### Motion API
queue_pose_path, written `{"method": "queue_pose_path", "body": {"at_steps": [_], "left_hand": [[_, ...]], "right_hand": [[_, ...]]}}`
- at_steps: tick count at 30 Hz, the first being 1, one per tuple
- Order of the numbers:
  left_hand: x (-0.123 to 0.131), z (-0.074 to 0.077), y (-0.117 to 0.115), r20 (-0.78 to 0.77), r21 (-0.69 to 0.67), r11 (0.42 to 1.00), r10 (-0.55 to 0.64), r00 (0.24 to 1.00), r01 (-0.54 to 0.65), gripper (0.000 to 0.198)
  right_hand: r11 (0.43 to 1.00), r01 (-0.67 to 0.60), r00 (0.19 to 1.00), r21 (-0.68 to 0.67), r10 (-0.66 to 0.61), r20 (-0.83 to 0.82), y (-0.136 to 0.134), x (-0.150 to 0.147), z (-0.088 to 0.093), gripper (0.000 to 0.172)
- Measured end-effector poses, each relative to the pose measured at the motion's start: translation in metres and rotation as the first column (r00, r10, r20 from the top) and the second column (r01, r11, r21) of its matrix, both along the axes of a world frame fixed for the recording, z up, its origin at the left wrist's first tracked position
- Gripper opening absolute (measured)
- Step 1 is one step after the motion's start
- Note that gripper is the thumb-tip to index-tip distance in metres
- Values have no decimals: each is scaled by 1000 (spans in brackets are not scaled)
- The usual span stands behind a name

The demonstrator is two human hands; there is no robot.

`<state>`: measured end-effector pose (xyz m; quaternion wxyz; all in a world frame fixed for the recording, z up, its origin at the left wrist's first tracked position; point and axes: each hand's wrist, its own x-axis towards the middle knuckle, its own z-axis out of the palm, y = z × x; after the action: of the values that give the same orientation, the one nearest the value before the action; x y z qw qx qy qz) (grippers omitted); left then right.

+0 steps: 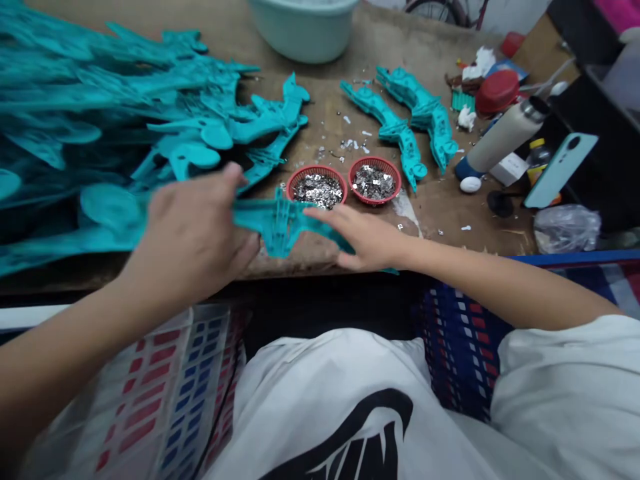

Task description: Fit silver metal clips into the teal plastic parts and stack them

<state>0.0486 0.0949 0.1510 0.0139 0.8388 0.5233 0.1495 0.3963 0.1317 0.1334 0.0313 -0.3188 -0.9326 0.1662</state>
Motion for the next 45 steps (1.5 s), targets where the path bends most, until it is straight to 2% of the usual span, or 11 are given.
{"method": "queue_pose_path", "body": {"at_steps": [2,4,6,8,10,13,17,25,36,42,45], "left_hand": [[3,12,-10,190,173,982,-112,975,79,49],[10,13,-18,270,150,927,-373,888,344,30],[23,7,-24,296,-15,776,-599,744,631,24],[38,-3,-28,286,-168,623,-711,642,764,32],[49,-14,-30,193,-172,583,-770,608,794,39],[51,-33,-29,43,88,601,-799,600,795,38],[46,-54,-23,126,347,616,-778,616,707,17],[41,-56,-8,114,282,617,-782,613,734,28],[40,-47,-17,105,197,627,-778,620,753,29],[45,-53,-23,101,154,615,-789,606,774,27],[48,-59,-26,89,104,609,-793,603,786,28]], "right_hand": [[980,137,989,142,-127,-74,15,29,18,98],[907,330,944,260,-316,-94,44,64,30,99],[804,512,856,302,-506,-107,83,98,32,96],[708,651,749,275,-658,-78,124,125,25,93],[636,739,655,223,-755,-19,161,142,11,93],[565,808,574,168,-819,-2,199,148,-12,97],[494,866,497,75,-866,-48,226,143,-39,103],[514,857,515,22,-857,-32,247,157,-75,100],[546,838,545,14,-837,39,238,144,-59,113],[505,856,498,108,-863,82,241,133,-55,129],[555,822,554,129,-831,41,240,133,-60,121]]}}
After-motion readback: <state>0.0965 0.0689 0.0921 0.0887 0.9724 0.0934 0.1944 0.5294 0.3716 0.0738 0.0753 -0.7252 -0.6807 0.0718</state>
